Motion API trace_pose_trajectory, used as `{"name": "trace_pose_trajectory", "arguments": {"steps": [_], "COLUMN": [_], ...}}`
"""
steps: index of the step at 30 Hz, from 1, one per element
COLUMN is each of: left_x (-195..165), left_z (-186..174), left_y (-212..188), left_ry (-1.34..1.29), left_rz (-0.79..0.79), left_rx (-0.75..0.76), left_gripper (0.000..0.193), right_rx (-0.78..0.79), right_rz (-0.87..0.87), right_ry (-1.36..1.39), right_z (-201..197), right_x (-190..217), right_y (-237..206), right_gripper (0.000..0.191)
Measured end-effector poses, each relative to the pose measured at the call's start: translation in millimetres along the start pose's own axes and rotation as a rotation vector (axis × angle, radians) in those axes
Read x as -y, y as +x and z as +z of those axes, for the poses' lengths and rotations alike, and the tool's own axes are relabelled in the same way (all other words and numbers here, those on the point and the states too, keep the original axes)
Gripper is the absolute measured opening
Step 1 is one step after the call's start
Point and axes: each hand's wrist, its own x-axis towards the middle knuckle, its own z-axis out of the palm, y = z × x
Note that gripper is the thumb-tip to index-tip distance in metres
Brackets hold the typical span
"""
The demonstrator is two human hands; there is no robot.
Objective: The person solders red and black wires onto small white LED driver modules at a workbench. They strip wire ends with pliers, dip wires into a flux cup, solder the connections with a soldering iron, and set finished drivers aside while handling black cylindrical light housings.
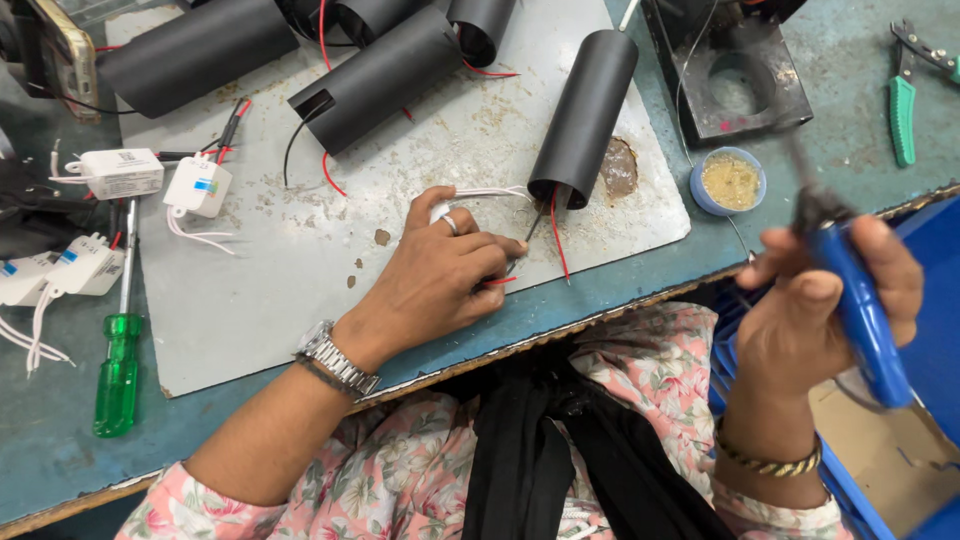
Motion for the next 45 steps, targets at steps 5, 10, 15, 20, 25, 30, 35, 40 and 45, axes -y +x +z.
{"name": "trace_pose_trajectory", "arguments": {"steps": [5, 10, 15, 20, 25, 30, 35, 40, 45], "left_x": [-7.8, -15.6, -15.4, -14.9, -11.5, -9.1, -12.0, -13.0, -13.1], "left_z": [-7.4, -21.6, -22.6, -14.8, -11.1, -9.5, -12.5, -14.8, -14.1], "left_y": [-9.8, -11.1, -14.3, -13.6, -14.0, -14.5, -13.4, -12.5, -12.4], "left_ry": [0.059, 0.025, -0.020, -0.089, -0.065, -0.105, -0.096, -0.079, -0.077], "left_rz": [-0.027, -0.045, -0.052, -0.086, -0.058, -0.099, -0.101, -0.058, -0.047], "left_rx": [-0.120, -0.190, -0.184, -0.174, -0.229, -0.230, -0.265, -0.249, -0.221], "left_gripper": [0.014, 0.015, 0.012, 0.011, 0.007, 0.006, 0.005, 0.006, 0.006], "right_rx": [0.073, 0.206, 0.251, 0.309, 0.320, 0.450, 0.633, 0.704, 0.721], "right_rz": [-0.073, -0.034, 0.065, 0.084, 0.048, -0.056, -0.059, 0.002, -0.033], "right_ry": [-0.163, -0.439, -0.485, -0.465, -0.514, -0.202, -0.075, -0.037, -0.080], "right_z": [-6.5, -11.1, -9.9, -7.6, 4.3, 32.6, 66.8, 83.0, 89.0], "right_x": [-24.0, -37.5, -51.0, -57.7, -32.4, -4.9, 12.8, 21.4, 22.3], "right_y": [14.8, 15.2, 16.4, 35.4, 29.7, 6.7, -17.4, -23.3, -22.9], "right_gripper": [0.025, 0.082, 0.094, 0.094, 0.095, 0.093, 0.087, 0.087, 0.087]}}
